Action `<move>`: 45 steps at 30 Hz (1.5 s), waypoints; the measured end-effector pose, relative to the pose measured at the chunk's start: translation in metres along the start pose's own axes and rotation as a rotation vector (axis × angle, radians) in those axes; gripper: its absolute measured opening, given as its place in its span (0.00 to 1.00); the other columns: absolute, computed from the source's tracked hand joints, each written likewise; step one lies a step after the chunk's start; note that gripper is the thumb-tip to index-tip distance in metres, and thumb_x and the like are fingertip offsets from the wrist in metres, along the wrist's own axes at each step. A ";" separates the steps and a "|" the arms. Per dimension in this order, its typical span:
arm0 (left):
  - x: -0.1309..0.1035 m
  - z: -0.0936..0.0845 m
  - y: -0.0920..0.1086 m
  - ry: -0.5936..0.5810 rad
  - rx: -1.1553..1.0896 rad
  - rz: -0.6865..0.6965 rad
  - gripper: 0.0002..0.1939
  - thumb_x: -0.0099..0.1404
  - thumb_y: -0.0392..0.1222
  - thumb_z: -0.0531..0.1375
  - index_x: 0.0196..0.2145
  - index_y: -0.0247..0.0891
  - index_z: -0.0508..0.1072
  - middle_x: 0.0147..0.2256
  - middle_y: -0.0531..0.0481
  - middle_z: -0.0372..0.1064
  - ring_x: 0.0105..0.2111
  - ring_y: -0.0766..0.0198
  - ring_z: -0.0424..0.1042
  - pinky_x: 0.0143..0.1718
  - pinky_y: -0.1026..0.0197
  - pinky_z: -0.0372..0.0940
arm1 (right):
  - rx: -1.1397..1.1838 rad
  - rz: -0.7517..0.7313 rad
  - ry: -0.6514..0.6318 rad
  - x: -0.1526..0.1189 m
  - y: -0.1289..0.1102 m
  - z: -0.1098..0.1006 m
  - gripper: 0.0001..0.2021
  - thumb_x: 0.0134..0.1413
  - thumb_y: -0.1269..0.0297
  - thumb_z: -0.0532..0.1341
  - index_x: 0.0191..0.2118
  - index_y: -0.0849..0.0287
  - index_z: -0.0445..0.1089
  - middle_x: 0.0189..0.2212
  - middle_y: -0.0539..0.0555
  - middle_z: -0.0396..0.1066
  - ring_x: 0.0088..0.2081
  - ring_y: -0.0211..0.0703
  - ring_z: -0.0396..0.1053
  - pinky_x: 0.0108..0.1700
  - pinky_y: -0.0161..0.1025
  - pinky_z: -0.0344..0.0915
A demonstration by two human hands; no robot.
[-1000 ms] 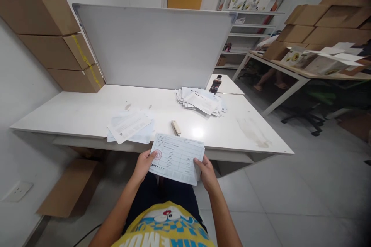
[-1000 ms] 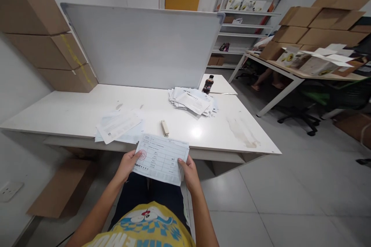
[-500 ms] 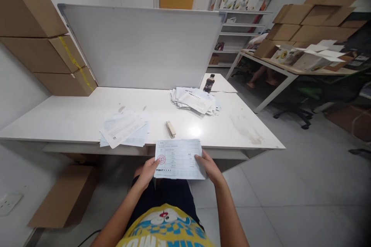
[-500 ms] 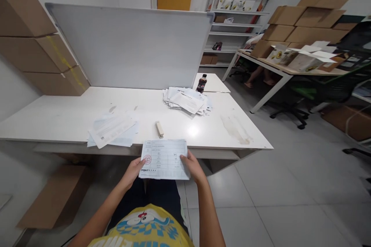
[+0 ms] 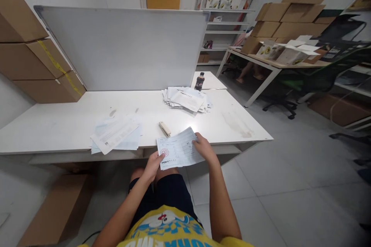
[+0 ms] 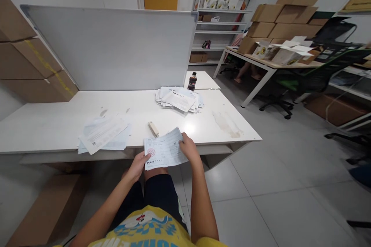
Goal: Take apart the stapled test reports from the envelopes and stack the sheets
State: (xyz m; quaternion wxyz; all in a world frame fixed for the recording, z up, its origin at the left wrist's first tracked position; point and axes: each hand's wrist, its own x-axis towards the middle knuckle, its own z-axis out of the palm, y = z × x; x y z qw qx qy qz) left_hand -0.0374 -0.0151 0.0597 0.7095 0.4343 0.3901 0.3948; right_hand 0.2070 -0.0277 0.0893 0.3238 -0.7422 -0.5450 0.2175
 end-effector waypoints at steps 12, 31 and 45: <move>0.022 0.008 -0.012 0.037 -0.046 -0.030 0.27 0.43 0.54 0.71 0.36 0.31 0.77 0.35 0.40 0.77 0.38 0.51 0.74 0.45 0.51 0.64 | -0.226 -0.298 0.242 0.018 -0.025 0.023 0.27 0.50 0.74 0.53 0.58 0.63 0.59 0.57 0.65 0.61 0.60 0.59 0.54 0.58 0.55 0.51; 0.055 0.006 -0.012 0.030 0.129 -0.008 0.14 0.44 0.45 0.67 0.27 0.31 0.77 0.26 0.46 0.74 0.31 0.56 0.70 0.33 0.60 0.61 | -0.255 -0.427 0.092 0.012 -0.072 0.087 0.21 0.46 0.82 0.51 0.42 0.58 0.73 0.45 0.56 0.74 0.47 0.46 0.68 0.51 0.41 0.58; 0.041 0.014 -0.018 0.104 0.152 0.020 0.14 0.44 0.49 0.66 0.19 0.34 0.72 0.20 0.51 0.70 0.24 0.64 0.64 0.27 0.63 0.57 | -0.304 -0.368 0.115 -0.009 -0.090 0.088 0.22 0.51 0.80 0.51 0.51 0.63 0.66 0.50 0.63 0.68 0.51 0.51 0.65 0.55 0.48 0.57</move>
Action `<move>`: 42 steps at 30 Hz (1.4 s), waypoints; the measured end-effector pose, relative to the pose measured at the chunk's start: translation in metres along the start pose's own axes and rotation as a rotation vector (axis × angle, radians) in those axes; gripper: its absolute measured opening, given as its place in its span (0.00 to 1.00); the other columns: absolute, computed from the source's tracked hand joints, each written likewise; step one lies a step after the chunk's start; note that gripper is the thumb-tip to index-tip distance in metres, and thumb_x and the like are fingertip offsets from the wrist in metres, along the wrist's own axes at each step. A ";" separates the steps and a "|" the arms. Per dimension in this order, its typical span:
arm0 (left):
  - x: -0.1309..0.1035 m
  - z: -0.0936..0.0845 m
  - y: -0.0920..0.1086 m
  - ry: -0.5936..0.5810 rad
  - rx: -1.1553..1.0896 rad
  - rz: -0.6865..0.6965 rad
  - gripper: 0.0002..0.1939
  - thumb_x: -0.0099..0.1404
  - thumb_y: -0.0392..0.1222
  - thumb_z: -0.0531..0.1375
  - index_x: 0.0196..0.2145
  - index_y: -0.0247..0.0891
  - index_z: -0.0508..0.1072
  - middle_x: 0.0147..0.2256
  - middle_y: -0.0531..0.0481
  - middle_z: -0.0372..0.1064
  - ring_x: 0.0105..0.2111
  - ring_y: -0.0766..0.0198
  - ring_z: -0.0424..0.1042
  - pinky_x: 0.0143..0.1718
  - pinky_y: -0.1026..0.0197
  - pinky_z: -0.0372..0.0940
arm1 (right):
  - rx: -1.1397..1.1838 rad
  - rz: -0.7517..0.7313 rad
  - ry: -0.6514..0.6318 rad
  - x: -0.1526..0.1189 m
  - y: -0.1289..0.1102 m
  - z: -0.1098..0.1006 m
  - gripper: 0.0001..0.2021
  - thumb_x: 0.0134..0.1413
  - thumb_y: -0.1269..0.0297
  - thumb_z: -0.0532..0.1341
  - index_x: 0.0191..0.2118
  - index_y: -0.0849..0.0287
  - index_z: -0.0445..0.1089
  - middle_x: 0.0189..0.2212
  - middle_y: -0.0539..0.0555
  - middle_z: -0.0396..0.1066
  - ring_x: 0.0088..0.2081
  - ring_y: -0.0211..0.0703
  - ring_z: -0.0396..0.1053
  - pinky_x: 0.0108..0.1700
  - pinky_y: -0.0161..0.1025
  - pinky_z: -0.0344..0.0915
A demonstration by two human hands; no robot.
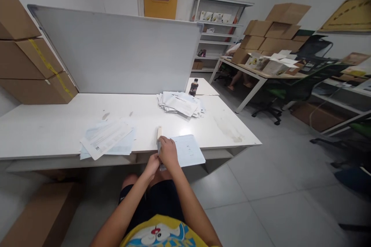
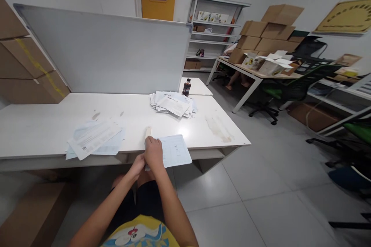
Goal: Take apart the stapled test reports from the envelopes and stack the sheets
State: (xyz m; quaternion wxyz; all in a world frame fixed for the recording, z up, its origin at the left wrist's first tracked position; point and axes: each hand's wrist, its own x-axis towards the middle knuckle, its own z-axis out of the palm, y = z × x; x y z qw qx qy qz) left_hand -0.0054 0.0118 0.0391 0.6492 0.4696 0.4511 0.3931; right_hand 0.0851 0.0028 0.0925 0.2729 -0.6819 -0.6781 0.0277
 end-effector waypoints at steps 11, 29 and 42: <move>-0.068 -0.040 0.034 -0.042 -0.280 -0.244 0.22 0.49 0.47 0.70 0.40 0.33 0.77 0.36 0.42 0.77 0.35 0.53 0.76 0.36 0.57 0.68 | 0.054 -0.432 0.033 -0.111 0.021 -0.018 0.28 0.60 0.69 0.54 0.65 0.54 0.50 0.61 0.56 0.59 0.63 0.49 0.54 0.61 0.53 0.57; 0.084 -0.088 0.045 0.224 1.433 0.533 0.31 0.66 0.49 0.51 0.62 0.31 0.56 0.62 0.35 0.52 0.64 0.44 0.49 0.61 0.41 0.46 | -0.354 0.095 0.598 0.137 0.123 -0.045 0.20 0.61 0.73 0.47 0.52 0.53 0.70 0.43 0.58 0.72 0.46 0.46 0.65 0.59 0.49 0.42; 0.078 -0.076 0.047 0.179 1.634 0.482 0.29 0.68 0.50 0.48 0.60 0.29 0.60 0.62 0.34 0.53 0.63 0.44 0.50 0.61 0.44 0.48 | -0.277 0.372 -0.090 0.108 0.143 0.034 0.33 0.63 0.49 0.33 0.67 0.65 0.36 0.68 0.64 0.27 0.68 0.54 0.26 0.63 0.61 0.29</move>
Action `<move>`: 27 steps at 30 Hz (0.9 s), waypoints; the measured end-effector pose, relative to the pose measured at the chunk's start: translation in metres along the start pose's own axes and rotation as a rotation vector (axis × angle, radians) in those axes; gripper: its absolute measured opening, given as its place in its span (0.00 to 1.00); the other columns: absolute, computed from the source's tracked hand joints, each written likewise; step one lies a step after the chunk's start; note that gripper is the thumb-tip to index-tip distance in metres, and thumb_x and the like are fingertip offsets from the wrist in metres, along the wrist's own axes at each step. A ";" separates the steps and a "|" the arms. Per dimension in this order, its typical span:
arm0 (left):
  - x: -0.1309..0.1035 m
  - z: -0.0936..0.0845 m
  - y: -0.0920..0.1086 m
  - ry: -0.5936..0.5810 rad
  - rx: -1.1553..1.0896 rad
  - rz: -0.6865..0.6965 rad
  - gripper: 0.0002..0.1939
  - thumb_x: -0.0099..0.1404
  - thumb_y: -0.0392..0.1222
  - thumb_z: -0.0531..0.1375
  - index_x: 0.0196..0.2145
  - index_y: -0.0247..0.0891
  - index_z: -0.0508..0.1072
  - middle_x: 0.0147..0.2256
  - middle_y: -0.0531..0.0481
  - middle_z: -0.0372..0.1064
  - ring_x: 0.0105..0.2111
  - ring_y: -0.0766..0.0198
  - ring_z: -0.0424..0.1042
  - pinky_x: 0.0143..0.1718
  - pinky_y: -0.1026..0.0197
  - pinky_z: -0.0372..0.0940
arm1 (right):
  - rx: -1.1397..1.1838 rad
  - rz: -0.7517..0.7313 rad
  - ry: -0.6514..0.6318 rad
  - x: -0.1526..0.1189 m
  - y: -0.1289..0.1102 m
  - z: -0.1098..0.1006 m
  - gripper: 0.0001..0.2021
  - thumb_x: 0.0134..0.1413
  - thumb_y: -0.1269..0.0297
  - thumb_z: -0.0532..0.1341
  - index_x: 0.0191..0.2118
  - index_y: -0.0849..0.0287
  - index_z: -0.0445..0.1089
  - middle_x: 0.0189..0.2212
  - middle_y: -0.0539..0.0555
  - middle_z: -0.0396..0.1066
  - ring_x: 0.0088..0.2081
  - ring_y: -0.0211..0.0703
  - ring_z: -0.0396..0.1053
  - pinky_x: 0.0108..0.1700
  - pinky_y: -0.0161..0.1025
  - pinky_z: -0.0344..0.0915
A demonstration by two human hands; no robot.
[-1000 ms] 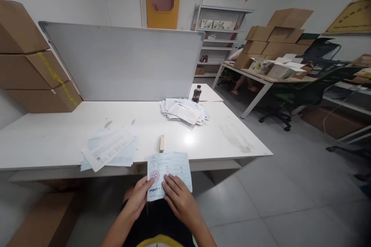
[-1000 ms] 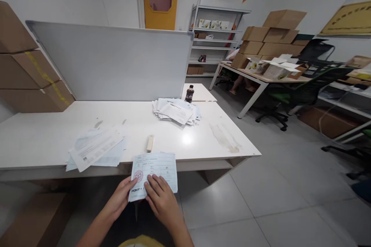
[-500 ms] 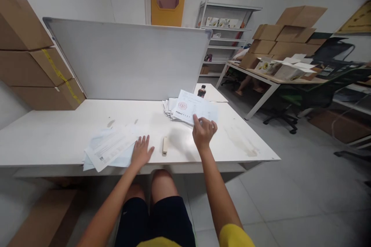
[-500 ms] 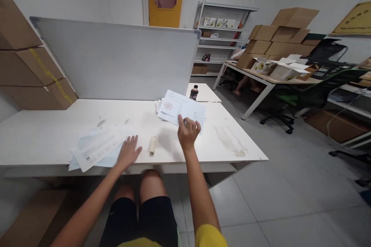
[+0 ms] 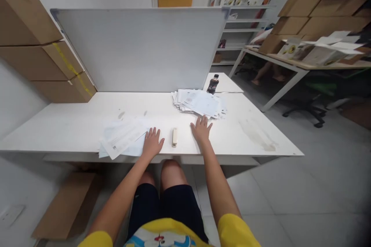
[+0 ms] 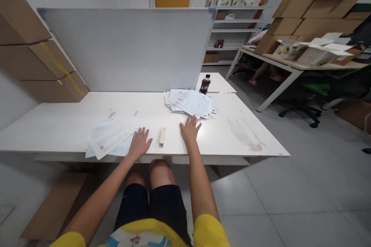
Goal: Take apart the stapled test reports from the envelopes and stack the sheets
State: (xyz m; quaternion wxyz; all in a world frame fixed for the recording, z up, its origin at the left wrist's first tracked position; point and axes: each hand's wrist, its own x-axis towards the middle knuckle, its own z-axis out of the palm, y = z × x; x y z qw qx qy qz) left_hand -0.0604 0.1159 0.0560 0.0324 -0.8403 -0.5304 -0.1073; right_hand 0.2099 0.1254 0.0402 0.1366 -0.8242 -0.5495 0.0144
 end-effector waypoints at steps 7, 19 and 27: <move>-0.018 -0.032 -0.037 0.077 -0.004 -0.079 0.28 0.67 0.47 0.48 0.60 0.29 0.60 0.62 0.38 0.54 0.65 0.46 0.44 0.62 0.43 0.44 | 0.056 -0.041 -0.128 -0.065 0.013 -0.009 0.31 0.63 0.51 0.38 0.66 0.65 0.45 0.68 0.63 0.38 0.67 0.54 0.36 0.63 0.63 0.35; -0.149 -0.034 -0.052 -0.013 -0.004 0.083 0.30 0.66 0.45 0.51 0.64 0.37 0.53 0.65 0.43 0.48 0.65 0.49 0.44 0.63 0.41 0.42 | 1.283 -0.032 -0.250 -0.250 -0.052 0.024 0.20 0.57 0.48 0.53 0.28 0.56 0.74 0.30 0.57 0.75 0.37 0.49 0.72 0.43 0.44 0.67; -0.166 -0.044 -0.054 0.148 -0.167 0.321 0.25 0.64 0.28 0.45 0.54 0.42 0.69 0.52 0.46 0.70 0.55 0.59 0.66 0.60 0.48 0.54 | 1.802 0.121 -0.795 -0.230 -0.117 0.007 0.26 0.50 0.41 0.58 0.48 0.55 0.70 0.44 0.57 0.74 0.41 0.50 0.73 0.39 0.43 0.70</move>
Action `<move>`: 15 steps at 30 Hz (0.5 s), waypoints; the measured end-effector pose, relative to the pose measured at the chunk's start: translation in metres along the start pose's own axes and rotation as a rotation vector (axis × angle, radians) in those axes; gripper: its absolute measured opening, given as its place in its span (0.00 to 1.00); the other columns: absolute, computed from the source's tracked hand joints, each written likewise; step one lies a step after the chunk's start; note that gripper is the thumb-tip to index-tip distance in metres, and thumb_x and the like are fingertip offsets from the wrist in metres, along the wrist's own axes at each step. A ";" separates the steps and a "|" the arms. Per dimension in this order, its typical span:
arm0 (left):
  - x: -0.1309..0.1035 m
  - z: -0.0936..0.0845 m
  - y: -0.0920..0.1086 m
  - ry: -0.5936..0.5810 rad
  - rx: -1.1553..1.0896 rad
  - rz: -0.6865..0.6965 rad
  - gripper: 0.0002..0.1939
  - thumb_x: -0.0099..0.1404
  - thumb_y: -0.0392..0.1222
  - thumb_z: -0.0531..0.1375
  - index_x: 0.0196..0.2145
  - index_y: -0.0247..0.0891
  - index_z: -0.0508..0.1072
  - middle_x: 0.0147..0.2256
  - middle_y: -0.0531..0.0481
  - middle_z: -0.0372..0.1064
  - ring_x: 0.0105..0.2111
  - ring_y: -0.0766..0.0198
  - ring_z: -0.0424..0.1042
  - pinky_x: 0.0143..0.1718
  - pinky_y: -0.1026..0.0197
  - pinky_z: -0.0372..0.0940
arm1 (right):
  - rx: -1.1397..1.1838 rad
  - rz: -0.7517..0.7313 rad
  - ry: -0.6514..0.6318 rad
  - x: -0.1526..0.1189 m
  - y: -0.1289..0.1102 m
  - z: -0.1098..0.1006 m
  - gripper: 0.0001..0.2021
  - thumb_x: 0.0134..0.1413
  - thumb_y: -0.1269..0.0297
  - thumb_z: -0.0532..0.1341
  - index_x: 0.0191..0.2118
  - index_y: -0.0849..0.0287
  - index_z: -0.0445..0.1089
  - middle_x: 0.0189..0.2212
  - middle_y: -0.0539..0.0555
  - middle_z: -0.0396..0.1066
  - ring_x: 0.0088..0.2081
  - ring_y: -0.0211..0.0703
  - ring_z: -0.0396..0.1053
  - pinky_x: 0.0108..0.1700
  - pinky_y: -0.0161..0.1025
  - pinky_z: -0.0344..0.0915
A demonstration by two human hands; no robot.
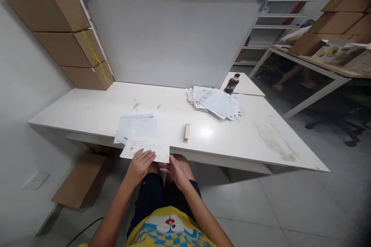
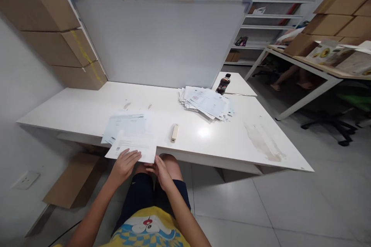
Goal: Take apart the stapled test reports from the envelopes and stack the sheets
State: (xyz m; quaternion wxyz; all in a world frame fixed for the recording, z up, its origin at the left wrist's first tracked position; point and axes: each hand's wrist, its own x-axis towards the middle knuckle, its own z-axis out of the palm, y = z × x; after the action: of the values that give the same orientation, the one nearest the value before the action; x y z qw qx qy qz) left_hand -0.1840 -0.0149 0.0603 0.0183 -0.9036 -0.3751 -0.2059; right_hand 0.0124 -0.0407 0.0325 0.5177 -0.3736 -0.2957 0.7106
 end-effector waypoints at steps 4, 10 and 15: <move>-0.010 0.009 0.011 0.087 -0.019 0.048 0.20 0.66 0.29 0.48 0.46 0.44 0.73 0.47 0.48 0.74 0.53 0.60 0.68 0.60 0.49 0.54 | 0.092 0.005 0.062 0.005 -0.010 0.013 0.25 0.45 0.48 0.65 0.48 0.57 0.70 0.46 0.58 0.74 0.45 0.53 0.72 0.43 0.45 0.70; -0.020 0.028 0.003 0.176 0.177 -0.112 0.19 0.65 0.34 0.50 0.48 0.45 0.73 0.49 0.47 0.73 0.55 0.55 0.65 0.61 0.47 0.50 | 0.040 -0.055 0.228 0.011 -0.006 0.006 0.24 0.35 0.55 0.70 0.41 0.62 0.74 0.40 0.60 0.77 0.44 0.57 0.73 0.46 0.49 0.69; -0.019 0.037 -0.013 0.280 0.238 -0.434 0.24 0.64 0.36 0.49 0.57 0.38 0.65 0.57 0.40 0.64 0.62 0.49 0.53 0.63 0.43 0.44 | -0.181 -0.083 0.325 0.020 -0.011 -0.018 0.18 0.39 0.55 0.66 0.37 0.61 0.75 0.38 0.59 0.78 0.40 0.54 0.75 0.45 0.48 0.69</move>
State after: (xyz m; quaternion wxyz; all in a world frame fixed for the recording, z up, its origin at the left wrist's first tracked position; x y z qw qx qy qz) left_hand -0.1918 -0.0114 0.0171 0.1313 -0.7565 -0.5752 -0.2823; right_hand 0.0295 -0.0182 0.0271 0.5518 -0.5162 -0.2861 0.5892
